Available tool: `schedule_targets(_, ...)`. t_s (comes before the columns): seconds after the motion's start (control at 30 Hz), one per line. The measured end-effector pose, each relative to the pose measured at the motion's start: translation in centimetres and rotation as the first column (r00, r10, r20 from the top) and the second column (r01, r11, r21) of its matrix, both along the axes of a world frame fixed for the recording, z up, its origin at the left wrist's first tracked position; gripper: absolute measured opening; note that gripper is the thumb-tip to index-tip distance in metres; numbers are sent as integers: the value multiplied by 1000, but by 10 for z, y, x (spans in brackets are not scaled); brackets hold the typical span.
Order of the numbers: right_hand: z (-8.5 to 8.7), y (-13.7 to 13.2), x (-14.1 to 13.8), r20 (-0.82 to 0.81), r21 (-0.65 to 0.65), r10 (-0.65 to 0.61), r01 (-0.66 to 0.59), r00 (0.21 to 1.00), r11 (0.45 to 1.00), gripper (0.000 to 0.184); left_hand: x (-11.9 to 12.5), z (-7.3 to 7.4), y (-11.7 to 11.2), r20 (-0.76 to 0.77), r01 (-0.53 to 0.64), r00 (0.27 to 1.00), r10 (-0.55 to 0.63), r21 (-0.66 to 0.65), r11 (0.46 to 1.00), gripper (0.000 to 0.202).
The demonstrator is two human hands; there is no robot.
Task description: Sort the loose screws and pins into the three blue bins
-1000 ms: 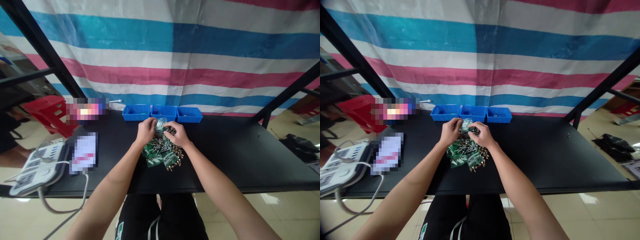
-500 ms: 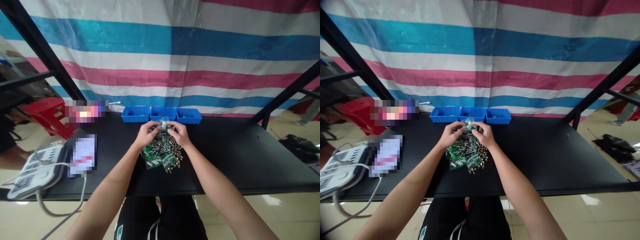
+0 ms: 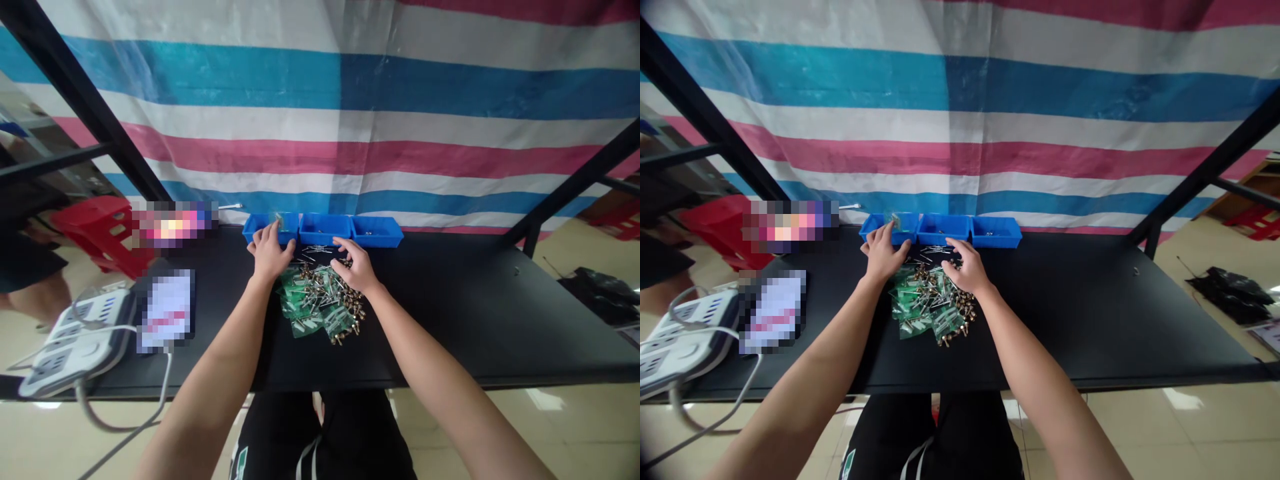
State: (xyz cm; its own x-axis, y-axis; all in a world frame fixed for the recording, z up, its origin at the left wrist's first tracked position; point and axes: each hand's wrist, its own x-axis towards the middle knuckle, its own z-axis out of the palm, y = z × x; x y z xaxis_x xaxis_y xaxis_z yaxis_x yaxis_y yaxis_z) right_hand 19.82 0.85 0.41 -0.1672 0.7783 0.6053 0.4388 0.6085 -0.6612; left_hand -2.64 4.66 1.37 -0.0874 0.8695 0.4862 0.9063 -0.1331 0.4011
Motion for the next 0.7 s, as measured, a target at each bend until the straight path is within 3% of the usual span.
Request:
schedule_targets(0.4,-5,3,0,111,-17,-14,16,994,1000,51,8,12,36,-128,-1,991,-23,-185,983,52)
schedule_targets(0.7,-7,6,1,130,-19,-29,32,991,999,51,10,15,54,-109,-41,994,8,-302,953,78)
